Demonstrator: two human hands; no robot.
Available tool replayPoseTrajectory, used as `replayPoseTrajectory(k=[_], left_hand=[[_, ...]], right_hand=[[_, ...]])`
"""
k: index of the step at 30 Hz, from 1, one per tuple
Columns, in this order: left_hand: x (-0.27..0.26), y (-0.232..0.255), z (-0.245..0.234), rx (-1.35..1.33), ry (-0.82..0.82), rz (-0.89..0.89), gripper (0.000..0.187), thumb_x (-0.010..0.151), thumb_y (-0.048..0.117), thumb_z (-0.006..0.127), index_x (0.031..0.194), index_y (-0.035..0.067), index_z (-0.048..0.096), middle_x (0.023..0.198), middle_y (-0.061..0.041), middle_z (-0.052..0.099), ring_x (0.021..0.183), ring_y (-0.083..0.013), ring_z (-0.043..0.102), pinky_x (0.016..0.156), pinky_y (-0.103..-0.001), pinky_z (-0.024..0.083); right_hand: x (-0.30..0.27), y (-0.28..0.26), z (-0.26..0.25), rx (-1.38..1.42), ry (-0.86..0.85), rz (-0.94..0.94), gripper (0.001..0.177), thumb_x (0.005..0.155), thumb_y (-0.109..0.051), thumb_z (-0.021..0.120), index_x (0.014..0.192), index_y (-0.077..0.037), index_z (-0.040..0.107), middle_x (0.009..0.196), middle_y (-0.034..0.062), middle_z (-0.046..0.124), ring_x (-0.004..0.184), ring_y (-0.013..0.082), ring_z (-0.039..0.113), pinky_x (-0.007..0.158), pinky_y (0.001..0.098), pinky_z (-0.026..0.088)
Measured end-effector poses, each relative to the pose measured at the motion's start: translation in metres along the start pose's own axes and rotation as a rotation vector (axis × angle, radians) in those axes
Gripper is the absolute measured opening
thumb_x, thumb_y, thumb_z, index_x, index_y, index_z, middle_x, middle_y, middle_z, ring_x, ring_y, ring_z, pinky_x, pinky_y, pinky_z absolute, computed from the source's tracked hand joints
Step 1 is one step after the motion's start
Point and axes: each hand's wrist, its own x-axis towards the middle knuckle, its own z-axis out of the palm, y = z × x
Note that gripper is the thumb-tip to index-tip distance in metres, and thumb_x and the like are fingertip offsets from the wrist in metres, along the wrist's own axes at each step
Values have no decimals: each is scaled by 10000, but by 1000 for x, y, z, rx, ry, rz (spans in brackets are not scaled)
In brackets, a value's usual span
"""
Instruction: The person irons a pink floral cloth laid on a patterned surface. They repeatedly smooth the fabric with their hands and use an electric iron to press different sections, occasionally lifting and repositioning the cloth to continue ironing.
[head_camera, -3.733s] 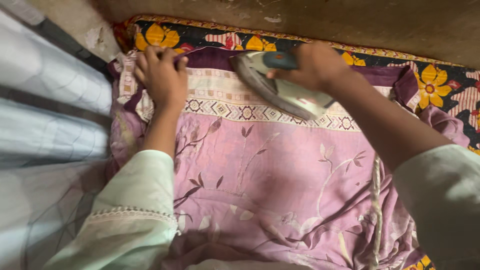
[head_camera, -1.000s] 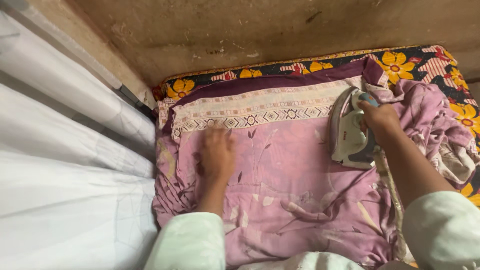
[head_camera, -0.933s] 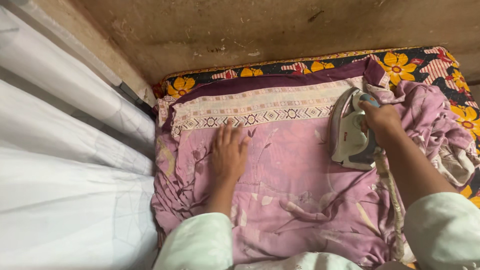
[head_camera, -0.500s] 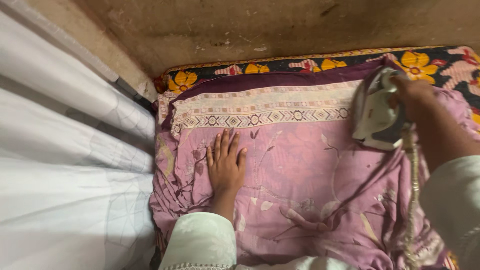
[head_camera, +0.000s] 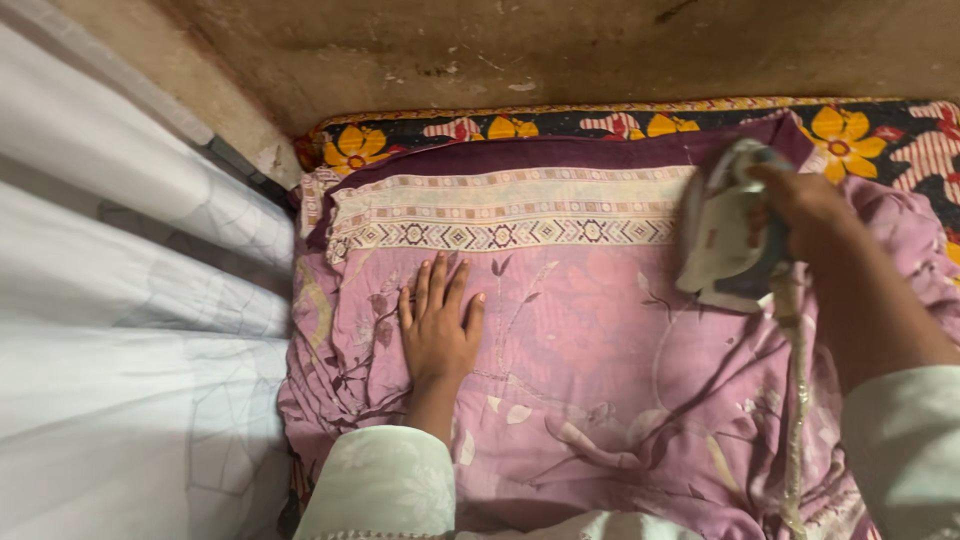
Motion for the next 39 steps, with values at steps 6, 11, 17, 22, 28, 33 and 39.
replayPoseTrajectory(k=[6, 11, 17, 22, 28, 33, 39], left_hand=[[0, 0, 1, -17, 14, 3, 541, 993, 449, 525, 1497, 254, 521, 1622, -37, 402, 1519, -248, 310, 1229, -493, 181], [-2, 1, 2, -30, 15, -11, 555, 988, 468, 526, 1500, 254, 516, 1625, -32, 387, 1508, -247, 310, 1222, -499, 172], [0, 1, 0, -38, 1, -26, 546, 993, 474, 521, 1489, 247, 518, 1623, -33, 378, 1504, -247, 309, 1228, -500, 157], [-2, 1, 0, -44, 8, -20, 544, 992, 466, 528, 1488, 242, 522, 1627, -31, 384, 1509, -250, 317, 1234, -499, 165], [-2, 1, 2, -48, 24, -15, 544, 988, 455, 535, 1490, 245, 526, 1626, -36, 388, 1508, -253, 319, 1227, -507, 172], [-1, 1, 3, -43, 14, -25, 537, 985, 469, 529, 1473, 244, 532, 1612, -40, 394, 1507, -246, 315, 1216, -518, 164], [-2, 1, 2, -94, 34, -28, 548, 980, 461, 533, 1484, 245, 536, 1616, -34, 399, 1503, -244, 317, 1224, -503, 165]], right_hand=[[-87, -33, 67, -123, -187, -50, 339, 941, -324, 677, 1058, -7, 658, 668, 92, 549, 492, 206, 508, 453, 375, 434], [-70, -63, 98, -114, -248, -113, 359, 945, -313, 691, 984, 37, 622, 637, 97, 528, 481, 206, 491, 437, 379, 409], [-67, -76, 97, -237, -201, -136, 401, 948, -329, 716, 870, 54, 628, 632, 113, 526, 488, 217, 512, 444, 385, 402], [-89, -59, 95, -517, -304, -227, 433, 919, -374, 722, 846, 49, 668, 603, 86, 548, 477, 207, 495, 451, 394, 391], [-66, -64, 102, -723, -190, -313, 538, 894, -475, 752, 854, 61, 725, 674, 153, 637, 527, 234, 558, 518, 416, 441], [-37, -90, 111, -870, -88, -373, 690, 883, -592, 744, 886, 98, 749, 723, 236, 698, 613, 314, 666, 620, 447, 519], [-47, -90, 112, -952, 35, -333, 756, 903, -665, 695, 818, 83, 761, 726, 222, 722, 724, 329, 712, 756, 443, 528]])
